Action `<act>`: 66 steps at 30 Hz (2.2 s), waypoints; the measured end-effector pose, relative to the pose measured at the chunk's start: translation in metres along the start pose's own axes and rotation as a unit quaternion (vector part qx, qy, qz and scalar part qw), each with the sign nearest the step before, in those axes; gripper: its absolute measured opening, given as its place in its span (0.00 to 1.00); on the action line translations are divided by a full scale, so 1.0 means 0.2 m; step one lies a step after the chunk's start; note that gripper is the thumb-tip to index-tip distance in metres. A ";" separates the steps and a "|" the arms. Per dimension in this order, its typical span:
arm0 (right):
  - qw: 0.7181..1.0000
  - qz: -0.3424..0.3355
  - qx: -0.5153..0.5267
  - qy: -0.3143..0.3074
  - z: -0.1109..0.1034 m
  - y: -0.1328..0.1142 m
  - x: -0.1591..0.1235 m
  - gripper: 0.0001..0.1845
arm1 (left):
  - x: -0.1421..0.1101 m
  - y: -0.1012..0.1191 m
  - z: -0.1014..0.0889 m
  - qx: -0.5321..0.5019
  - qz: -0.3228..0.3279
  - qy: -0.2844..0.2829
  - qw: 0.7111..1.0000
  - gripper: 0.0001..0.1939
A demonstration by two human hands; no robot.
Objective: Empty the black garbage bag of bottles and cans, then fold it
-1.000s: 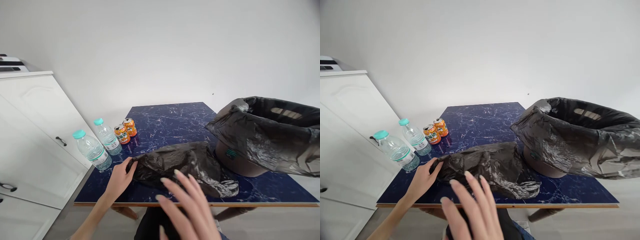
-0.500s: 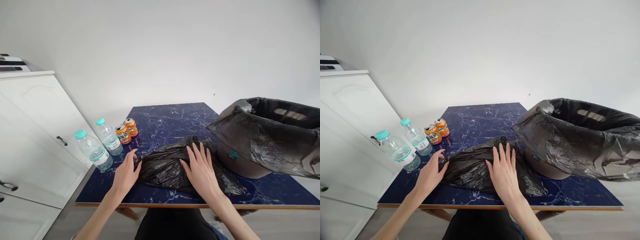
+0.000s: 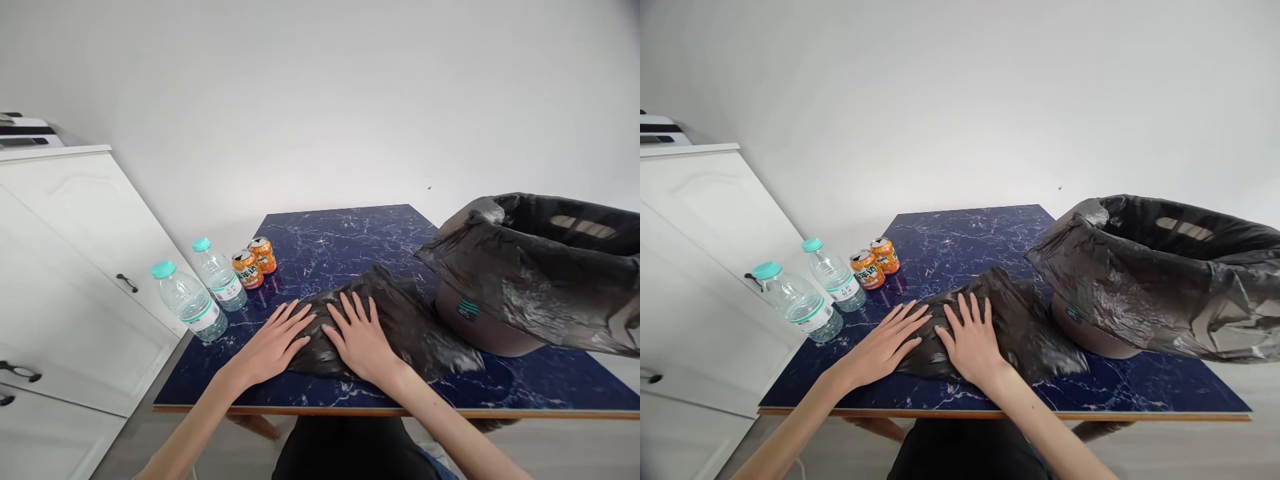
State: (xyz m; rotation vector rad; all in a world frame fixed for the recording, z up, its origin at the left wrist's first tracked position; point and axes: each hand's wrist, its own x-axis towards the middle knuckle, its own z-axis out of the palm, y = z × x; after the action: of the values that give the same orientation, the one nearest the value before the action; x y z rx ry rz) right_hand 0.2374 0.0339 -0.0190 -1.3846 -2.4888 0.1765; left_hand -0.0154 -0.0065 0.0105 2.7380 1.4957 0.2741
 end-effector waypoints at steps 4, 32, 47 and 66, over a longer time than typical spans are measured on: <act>0.997 0.074 -0.014 -0.025 0.01 0.17 0.02 0.39 | -0.03 -0.02 0.01 -0.032 -0.032 -0.010 0.999 0.29; 0.996 0.086 0.007 0.028 0.00 0.46 -0.06 0.41 | -0.34 -0.01 -0.04 -0.051 -0.124 0.110 0.985 0.18; 0.990 -0.045 -0.070 0.110 -0.12 0.34 -0.62 0.31 | -0.19 0.52 0.00 -0.057 0.005 0.107 0.993 0.22; 0.986 -0.153 0.056 0.026 -0.39 0.35 -0.82 0.66 | -0.37 0.54 0.02 -0.423 -0.136 0.195 0.875 0.08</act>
State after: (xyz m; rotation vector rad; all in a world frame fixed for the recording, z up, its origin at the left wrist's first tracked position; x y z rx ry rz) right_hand 0.3989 -0.0707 0.0067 -0.9370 -2.5637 0.2082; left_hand 0.0371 -0.1265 0.0047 1.8137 1.3333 1.1942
